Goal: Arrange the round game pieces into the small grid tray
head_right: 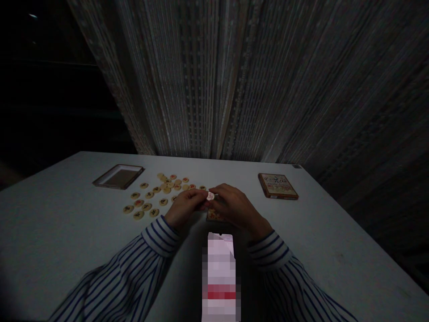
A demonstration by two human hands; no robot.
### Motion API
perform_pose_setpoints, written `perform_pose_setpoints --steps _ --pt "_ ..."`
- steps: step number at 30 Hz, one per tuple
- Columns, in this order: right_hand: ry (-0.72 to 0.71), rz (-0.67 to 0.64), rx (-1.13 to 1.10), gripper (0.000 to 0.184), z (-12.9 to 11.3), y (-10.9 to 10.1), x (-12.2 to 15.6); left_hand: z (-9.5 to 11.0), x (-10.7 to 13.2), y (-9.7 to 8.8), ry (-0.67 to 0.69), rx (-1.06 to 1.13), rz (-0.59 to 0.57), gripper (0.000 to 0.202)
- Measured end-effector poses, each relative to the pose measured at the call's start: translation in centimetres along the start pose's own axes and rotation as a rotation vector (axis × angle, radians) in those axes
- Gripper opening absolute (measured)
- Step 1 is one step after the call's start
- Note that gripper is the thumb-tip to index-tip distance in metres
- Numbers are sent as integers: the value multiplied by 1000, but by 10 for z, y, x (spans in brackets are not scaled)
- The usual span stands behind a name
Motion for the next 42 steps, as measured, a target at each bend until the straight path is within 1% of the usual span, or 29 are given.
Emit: perform_pose_setpoints --steps 6,10,12,14,16,19,22,24,27,29,32,35,38,42 --pt "-2 14 -18 22 4 -3 5 3 0 8 15 -84 -22 5" --pt "9 35 -4 20 10 -5 9 2 -2 8 59 -145 -19 5" --pt "23 52 18 20 14 -5 11 2 -4 7 137 -181 -11 9" --pt "40 63 38 20 18 -6 14 1 -5 4 242 -232 15 14" --pt "51 69 49 20 23 -7 16 0 -6 1 334 -302 45 17" --pt "68 70 71 21 30 -9 20 -4 -5 1 444 -433 48 22" --pt "86 67 102 21 37 -11 24 -2 0 5 614 -606 2 25" --pt "98 68 126 21 40 -13 26 -3 2 10 727 -745 -59 29" --pt "121 58 163 21 44 -14 28 -7 4 18 824 -926 -183 32" --pt "132 49 184 20 47 -14 30 -11 4 21 871 -993 -249 29" --pt "136 46 205 20 49 -14 31 -14 3 24 911 -1035 -299 24" --pt "124 37 203 20 51 -13 33 -16 4 28 897 -1038 -331 22" --pt "119 36 200 19 53 -12 34 -16 6 31 899 -1032 -351 22" --pt "135 24 218 20 55 -12 36 -22 9 32 952 -1097 -358 24"
Point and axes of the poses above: each hand's wrist, its own x-axis away from the middle knuckle, its own y-axis out of the palm, z = x × y, the point moved 6 cm from there along -x, towards the middle knuckle, and after that the axes turned 10 degrees about z, right-handed, at the moved point
